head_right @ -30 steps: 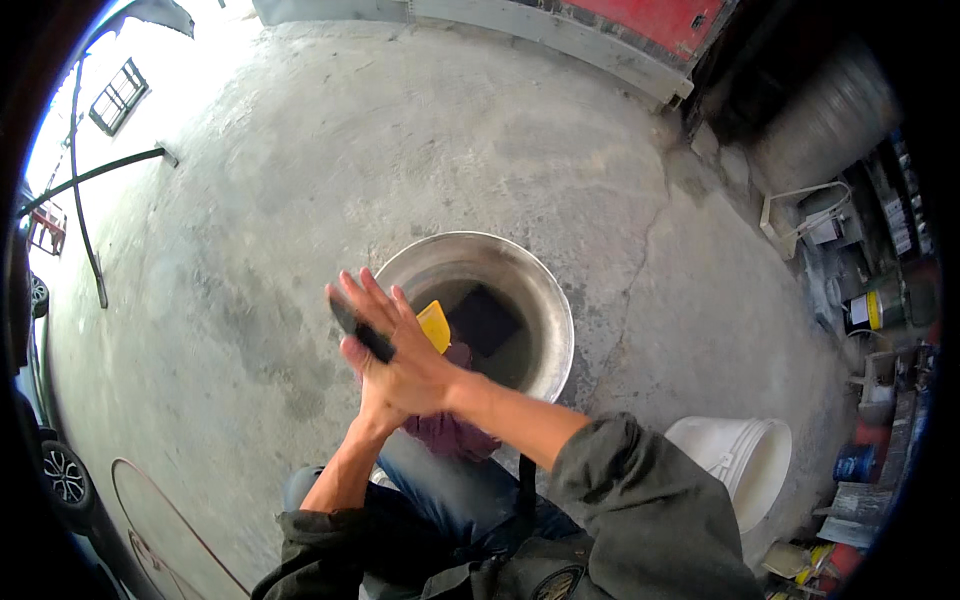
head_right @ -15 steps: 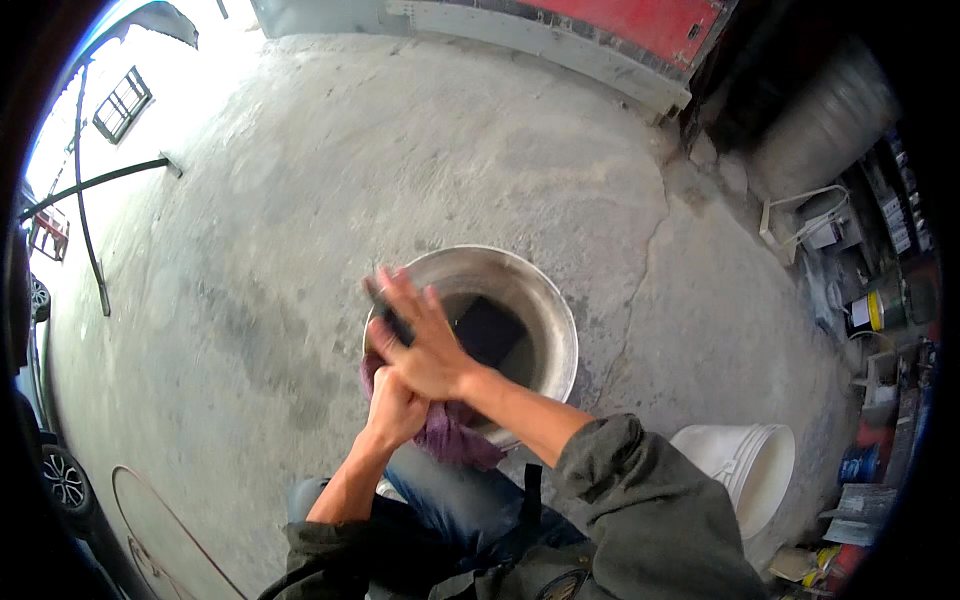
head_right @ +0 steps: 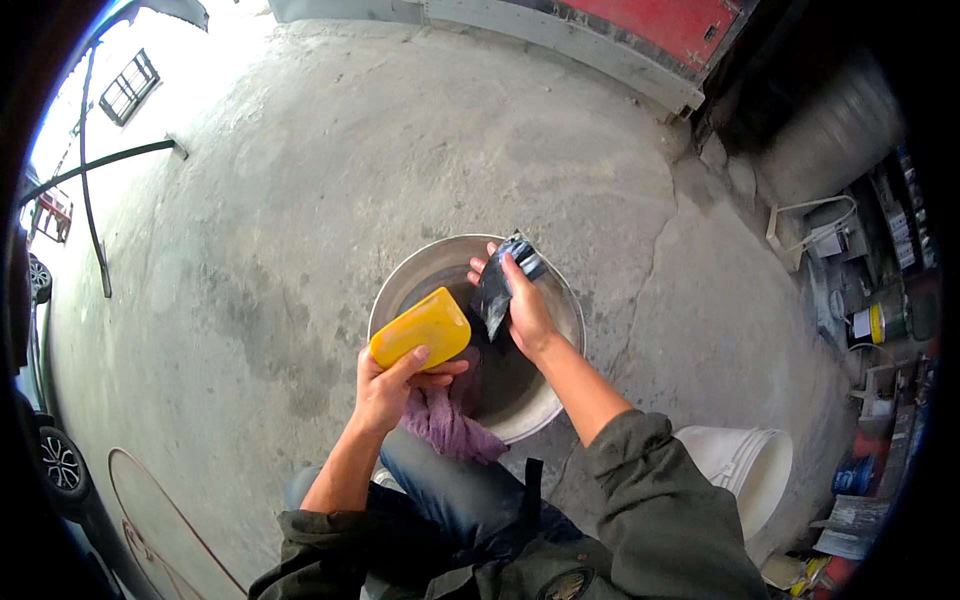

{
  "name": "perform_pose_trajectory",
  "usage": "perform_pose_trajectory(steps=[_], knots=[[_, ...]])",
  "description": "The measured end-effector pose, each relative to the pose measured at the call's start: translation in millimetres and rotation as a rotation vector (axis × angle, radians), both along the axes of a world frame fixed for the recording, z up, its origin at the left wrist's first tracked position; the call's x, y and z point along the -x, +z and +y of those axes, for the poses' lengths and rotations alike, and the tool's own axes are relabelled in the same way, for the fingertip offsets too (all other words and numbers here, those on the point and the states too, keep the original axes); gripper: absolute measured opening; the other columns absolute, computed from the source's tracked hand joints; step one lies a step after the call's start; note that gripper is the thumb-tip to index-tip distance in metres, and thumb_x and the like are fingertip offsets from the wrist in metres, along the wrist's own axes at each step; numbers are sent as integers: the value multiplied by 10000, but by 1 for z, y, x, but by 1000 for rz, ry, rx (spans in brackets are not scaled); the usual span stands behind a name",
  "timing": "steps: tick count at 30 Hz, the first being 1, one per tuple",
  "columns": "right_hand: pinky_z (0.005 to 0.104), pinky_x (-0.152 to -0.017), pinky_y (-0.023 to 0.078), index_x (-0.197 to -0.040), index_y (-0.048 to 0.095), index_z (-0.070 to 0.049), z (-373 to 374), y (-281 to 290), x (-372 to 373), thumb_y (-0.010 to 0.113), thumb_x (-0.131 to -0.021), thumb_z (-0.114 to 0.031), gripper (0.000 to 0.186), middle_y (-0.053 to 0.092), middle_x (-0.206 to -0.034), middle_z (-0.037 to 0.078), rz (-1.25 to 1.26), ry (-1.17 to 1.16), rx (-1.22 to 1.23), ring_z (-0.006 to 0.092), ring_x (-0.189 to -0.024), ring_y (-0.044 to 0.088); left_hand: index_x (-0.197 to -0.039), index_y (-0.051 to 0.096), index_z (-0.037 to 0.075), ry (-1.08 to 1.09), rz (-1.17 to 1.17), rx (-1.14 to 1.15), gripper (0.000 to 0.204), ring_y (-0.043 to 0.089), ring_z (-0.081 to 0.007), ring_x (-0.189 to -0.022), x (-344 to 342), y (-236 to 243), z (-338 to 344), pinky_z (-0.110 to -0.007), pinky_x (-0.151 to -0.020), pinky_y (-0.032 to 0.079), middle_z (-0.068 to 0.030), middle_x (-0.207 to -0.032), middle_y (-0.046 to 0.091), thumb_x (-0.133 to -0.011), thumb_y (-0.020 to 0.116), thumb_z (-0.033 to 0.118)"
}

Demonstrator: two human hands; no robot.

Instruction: The person retrieves a yellow sanding block and a black car part, then sits on the floor to sand the part over a bucket. The person repeatedly rubs the sanding block against the black part, occasionally rinsing the block in the bucket.

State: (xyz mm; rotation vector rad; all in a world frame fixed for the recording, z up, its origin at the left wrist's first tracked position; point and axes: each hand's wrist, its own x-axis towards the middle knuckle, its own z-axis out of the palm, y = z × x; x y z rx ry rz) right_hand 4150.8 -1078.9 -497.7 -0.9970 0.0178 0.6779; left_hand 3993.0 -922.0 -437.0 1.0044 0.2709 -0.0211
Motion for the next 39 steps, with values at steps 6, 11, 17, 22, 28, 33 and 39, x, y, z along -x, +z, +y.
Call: perform_pose_trajectory(steps=[6, 11, 17, 22, 28, 33, 39], knots=[[479, -901, 529, -1372, 411, -38, -15, 45, 1, 591, -912, -124, 501, 590, -1247, 217, 136, -58, -122, 336, -1078, 639, -1346, 455, -25, 89, 17, 142, 448, 705, -402, -911, -1, 3, 6, -354, -669, 618, -250, -1121, 651, -983, 535, 223], [444, -886, 547, -1390, 412, -12, -19, 54, 0, 479, -890, -10, 505, 612, -1216, 207, -23, -63, 6, 318, -1043, 653, -1387, 410, 20, 81, -13, 227, 464, 689, -377, -986, -6, 3, 8, -387, -730, 615, -214, -1206, 622, -985, 521, 225], [383, -795, 561, -1219, 555, 26, -12, 70, 4, 463, -875, -32, 361, 682, -991, 164, -185, -14, 208, 264, -870, 687, -1351, 478, -4, 148, -29, 149, 450, 647, -299, -1078, -4, -14, 12, -419, -799, 594, -161, -1220, 628, -973, 543, 231], [288, -609, 519, -913, 636, -22, -3, 85, 3, 592, -942, -249, 233, 658, -780, 71, -424, 70, 367, 151, -632, 630, -1309, 519, -23, 121, -23, 139, 419, 647, -276, -1072, -8, -12, 9, -418, -813, 582, -148, -1210, 633, -963, 580, 205], [250, -823, 489, -1095, 639, -36, 8, 92, -2, 736, -871, -95, 252, 661, -977, -6, -728, 485, 381, 72, -912, 593, -1257, 561, -27, 129, -56, 99, 367, 648, -208, -1034, -5, -16, 8, -377, -841, 560, -128, -1162, 650, -946, 622, 156], [236, -627, 435, -898, 618, -19, 15, 88, 2, 782, -832, -123, 205, 564, -753, -64, -792, 509, 446, 35, -722, 489, -1123, 649, -18, 117, 9, -256, 310, 650, -127, -912, -8, -9, 10, -292, -820, 539, -68, -996, 695, -854, 745, 101], [240, -647, 469, -936, 681, -3, 11, 95, -2, 796, -811, -106, 199, 651, -807, -29, -601, 729, 425, 42, -725, 543, -1062, 632, -11, -11, 55, -354, 345, 646, -131, -819, -9, -2, 29, -270, -768, 528, -48, -913, 682, -775, 807, 68]])
